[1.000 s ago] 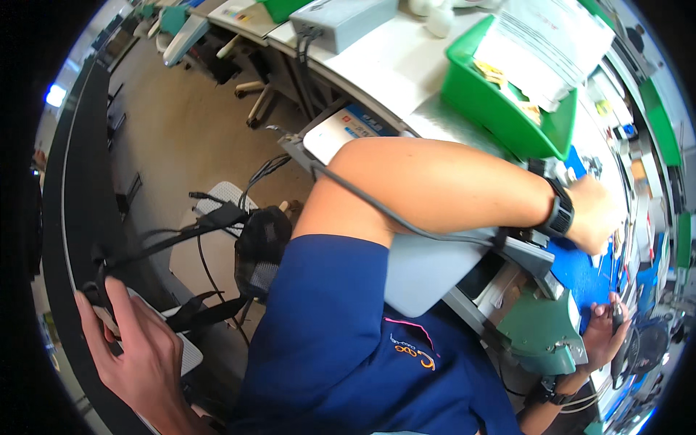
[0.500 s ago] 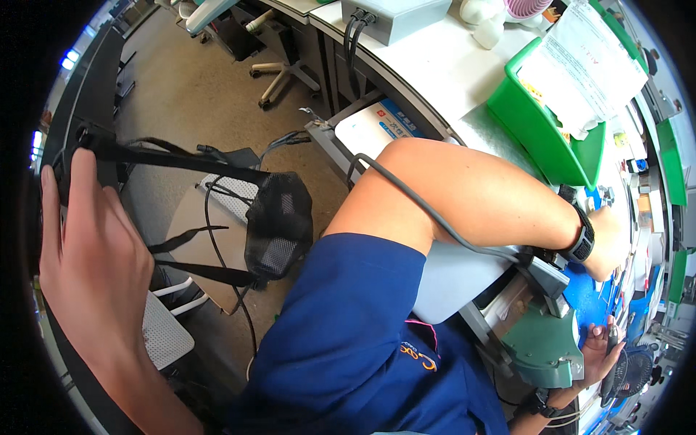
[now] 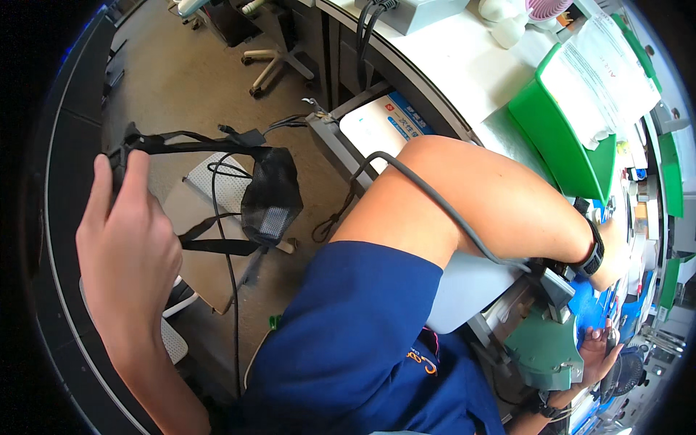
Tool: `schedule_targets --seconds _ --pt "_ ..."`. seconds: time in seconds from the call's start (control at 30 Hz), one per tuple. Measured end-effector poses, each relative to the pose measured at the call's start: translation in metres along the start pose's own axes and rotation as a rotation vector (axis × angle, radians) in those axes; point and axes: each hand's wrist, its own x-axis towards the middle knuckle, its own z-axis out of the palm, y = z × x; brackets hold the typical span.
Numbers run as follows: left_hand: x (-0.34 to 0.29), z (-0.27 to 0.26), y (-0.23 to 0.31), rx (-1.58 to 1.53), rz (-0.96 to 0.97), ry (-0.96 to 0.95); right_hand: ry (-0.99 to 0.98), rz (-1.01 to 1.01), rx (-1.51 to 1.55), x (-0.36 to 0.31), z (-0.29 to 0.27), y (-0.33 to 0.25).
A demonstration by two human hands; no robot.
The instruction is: The recorder is using a rotary tool to polish or grind dental molds at a laboratory workbench.
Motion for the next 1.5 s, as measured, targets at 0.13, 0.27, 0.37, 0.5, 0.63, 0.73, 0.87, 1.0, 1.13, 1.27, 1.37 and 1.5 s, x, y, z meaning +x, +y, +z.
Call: schedule_targets --seconds 0.13,0.27,0.37,0.5,0.63,0.73,0.87,1.0,1.13,1.27,1.37,1.5 --pt "0.007 0.014 -0.017 -0.165 -0.176 0.269 0.114 -0.009 -0.067 0.000 0.010 -0.008" --pt "0.007 -0.014 -0.034 -0.226 -0.238 0.243 0.103 -0.031 -0.121 -0.003 0.014 -0.019" --pt "0.012 -0.020 -0.041 -0.206 -0.372 0.129 0.085 -0.046 -0.107 -0.007 0.015 -0.025" --pt "0.009 -0.013 -0.039 -0.545 -0.388 0.175 0.078 -0.074 -0.108 -0.009 0.014 -0.024" --pt "-0.007 -0.025 -0.038 -0.450 -0.409 0.159 0.061 -0.064 -0.095 -0.007 0.010 -0.019" --pt "-0.025 -0.034 -0.030 -0.423 -0.393 0.173 0.015 -0.059 -0.082 -0.003 0.006 -0.016" --pt "-0.054 -0.038 -0.024 -0.316 -0.380 0.215 0.008 -0.079 -0.070 0.000 0.002 -0.012" --pt "-0.093 -0.048 -0.017 -0.164 -0.339 0.195 -0.003 -0.113 -0.039 -0.002 -0.001 -0.007" --pt "-0.077 0.016 -0.026 0.398 -0.092 -0.169 0.012 -0.152 -0.023 -0.009 -0.001 -0.004" --pt "-0.005 0.202 -0.141 1.008 0.708 -1.145 0.023 -0.172 0.013 -0.016 0.004 -0.001" --pt "0.013 0.319 -0.252 1.074 0.994 -1.480 0.084 -0.183 -0.007 -0.021 0.008 0.001" --pt "0.012 0.372 -0.329 1.047 1.087 -1.567 0.041 -0.202 0.042 -0.029 0.009 0.001"
